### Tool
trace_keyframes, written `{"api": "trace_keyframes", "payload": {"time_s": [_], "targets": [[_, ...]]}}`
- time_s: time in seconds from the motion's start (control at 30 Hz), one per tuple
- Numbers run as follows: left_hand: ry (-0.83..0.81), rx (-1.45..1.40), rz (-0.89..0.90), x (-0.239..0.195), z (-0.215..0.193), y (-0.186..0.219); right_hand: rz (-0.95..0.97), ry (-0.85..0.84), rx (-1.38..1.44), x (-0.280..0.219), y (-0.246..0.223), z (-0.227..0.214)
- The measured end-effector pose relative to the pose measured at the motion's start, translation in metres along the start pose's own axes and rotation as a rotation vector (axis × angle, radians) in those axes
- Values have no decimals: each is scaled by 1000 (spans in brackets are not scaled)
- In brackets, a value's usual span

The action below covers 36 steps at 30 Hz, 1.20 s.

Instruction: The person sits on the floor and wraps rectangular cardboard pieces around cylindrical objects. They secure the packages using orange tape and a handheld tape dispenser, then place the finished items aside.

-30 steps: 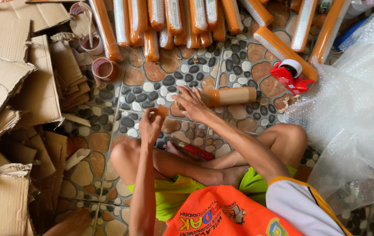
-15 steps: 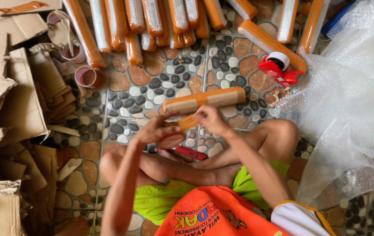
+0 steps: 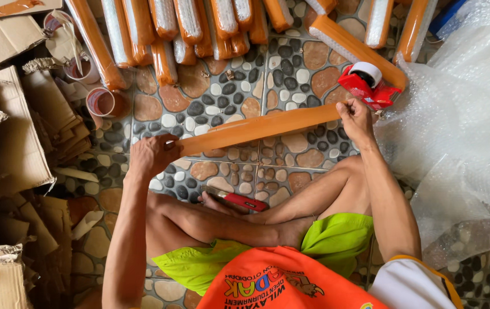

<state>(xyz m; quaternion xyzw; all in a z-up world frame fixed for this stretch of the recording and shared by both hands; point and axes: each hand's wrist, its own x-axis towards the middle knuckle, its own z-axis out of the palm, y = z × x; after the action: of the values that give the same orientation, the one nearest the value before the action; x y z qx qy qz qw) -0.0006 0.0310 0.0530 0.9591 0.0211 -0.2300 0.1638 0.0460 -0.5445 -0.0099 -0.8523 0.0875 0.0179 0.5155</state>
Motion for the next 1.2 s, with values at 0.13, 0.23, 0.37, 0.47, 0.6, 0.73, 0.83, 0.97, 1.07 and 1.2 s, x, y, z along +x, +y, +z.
{"api": "trace_keyframes", "payload": {"time_s": [0.13, 0.23, 0.37, 0.47, 0.6, 0.73, 0.83, 0.97, 1.07, 1.2], "targets": [[6, 157, 16, 23, 15, 15, 10, 39, -202, 5, -1, 10], [20, 320, 21, 37, 50, 44, -49, 81, -338, -6, 7, 48], [66, 512, -29, 81, 99, 88, -35, 127, -340, -10, 0, 82], [132, 538, 26, 81, 108, 82, 210, -10, -458, -9, -8, 76], [173, 567, 16, 74, 114, 85, 357, -124, -588, 0, -11, 70], [580, 547, 158, 73, 111, 80, 388, 185, 9, -21, -26, 92], [513, 341, 128, 55, 88, 60, 392, 42, 327, -46, -29, 94], [166, -1147, 38, 1, 30, 50, 478, -122, 269, -57, -35, 96], [567, -1652, 158, -38, 2, 99, 337, -203, 17, -59, -48, 142], [653, -1843, 48, -55, -17, 162, 342, -267, -55, -65, -74, 183]]}}
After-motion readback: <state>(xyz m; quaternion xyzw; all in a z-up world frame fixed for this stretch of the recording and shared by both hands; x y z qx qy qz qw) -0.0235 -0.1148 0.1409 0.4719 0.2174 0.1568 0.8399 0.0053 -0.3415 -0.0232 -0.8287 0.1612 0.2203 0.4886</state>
